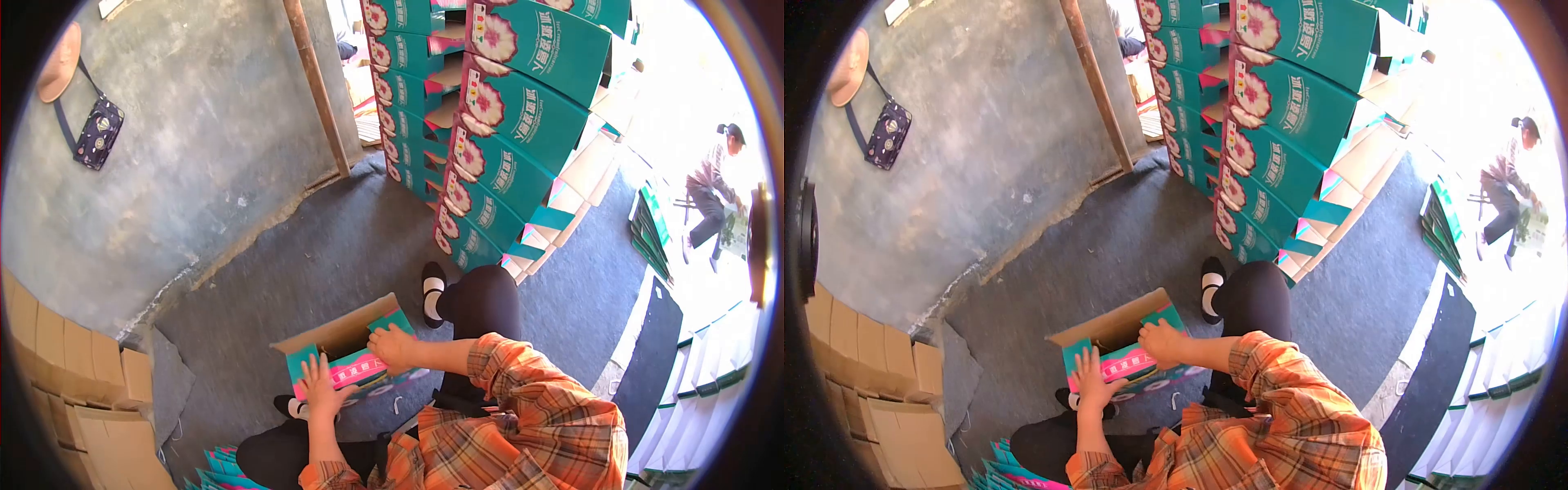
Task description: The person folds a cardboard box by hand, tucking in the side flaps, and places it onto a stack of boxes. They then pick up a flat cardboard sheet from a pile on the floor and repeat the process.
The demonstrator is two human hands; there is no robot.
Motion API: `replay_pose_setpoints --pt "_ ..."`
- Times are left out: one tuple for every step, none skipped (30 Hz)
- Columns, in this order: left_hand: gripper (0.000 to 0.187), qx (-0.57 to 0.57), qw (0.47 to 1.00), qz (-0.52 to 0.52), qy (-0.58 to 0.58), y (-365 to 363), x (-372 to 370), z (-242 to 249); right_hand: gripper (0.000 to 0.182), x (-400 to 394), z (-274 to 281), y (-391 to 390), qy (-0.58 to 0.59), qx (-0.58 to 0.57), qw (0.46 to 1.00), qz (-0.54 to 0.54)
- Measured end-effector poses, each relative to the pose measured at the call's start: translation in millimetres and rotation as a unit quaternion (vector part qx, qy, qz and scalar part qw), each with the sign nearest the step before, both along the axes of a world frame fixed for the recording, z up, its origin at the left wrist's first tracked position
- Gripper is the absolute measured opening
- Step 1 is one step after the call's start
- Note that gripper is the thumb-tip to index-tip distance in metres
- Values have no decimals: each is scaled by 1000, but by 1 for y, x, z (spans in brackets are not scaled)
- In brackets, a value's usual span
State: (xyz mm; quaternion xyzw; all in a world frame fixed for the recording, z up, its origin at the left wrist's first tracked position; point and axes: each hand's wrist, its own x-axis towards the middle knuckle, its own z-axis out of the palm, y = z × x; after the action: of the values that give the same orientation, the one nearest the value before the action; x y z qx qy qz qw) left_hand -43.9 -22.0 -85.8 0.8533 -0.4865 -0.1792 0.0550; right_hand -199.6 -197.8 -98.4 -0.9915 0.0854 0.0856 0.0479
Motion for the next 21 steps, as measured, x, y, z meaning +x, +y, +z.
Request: replay_pose_setpoints --pt "102 -92 995 23 19 3 7 1 66 1 1 0 -8 43 999 -33" --pt "98 -182 981 46 38 5 11 3 67 2 1 -1 -15 86 994 -66" --pt "84 -220 974 56 19 5 11 22 67 3 3 -3 -16 85 994 -67" --pt "84 -220 974 55 18 8 18 22 69 5 6 -7 -13 127 984 -126" --pt "77 -320 944 85 2 14 28 22 72 7 8 -12 -10 169 968 -185" --pt "71 -416 902 113 -13 17 37 22 72 9 13 -20 -11 167 968 -186" --pt "65 -448 876 177 15 18 43 29 73 10 19 -31 15 245 938 -245" --pt "59 -476 845 239 45 21 45 36 75 11 25 -40 41 321 897 -302" --pt "51 -523 794 297 90 19 46 41 77 12 31 -46 5 323 892 -317" --pt "51 -525 793 295 93 20 50 39 75 14 38 -53 -35 326 882 -338" --pt "49 -561 740 335 163 23 55 35 74 16 46 -63 -74 329 871 -358" --pt "47 -589 679 371 232 25 57 32 73 20 65 -74 -93 359 852 -370" --pt "49 -575 669 398 252 22 50 43 73 24 88 -86 -112 390 831 -380" --pt "49 -576 669 396 254 21 49 42 70 28 117 -96 -147 397 823 -380" --pt "50 -571 664 402 268 19 50 41 67 32 151 -106 -181 404 813 -377" --pt "50 -566 659 408 281 18 49 41 64 35 183 -117 -217 437 794 -363" --pt "50 -568 658 406 283 16 47 41 61 35 219 -125 -252 470 772 -347" --pt "49 -562 663 402 288 14 45 41 55 30 266 -123 -287 481 743 -366" --pt "49 -557 668 397 293 11 44 42 54 33 288 -139 -324 490 723 -364" --pt "49 -558 668 394 296 9 43 41 51 36 310 -155 -384 540 682 -311" --pt "49 -551 671 388 308 8 41 39 48 29 348 -153 -448 539 658 -275"
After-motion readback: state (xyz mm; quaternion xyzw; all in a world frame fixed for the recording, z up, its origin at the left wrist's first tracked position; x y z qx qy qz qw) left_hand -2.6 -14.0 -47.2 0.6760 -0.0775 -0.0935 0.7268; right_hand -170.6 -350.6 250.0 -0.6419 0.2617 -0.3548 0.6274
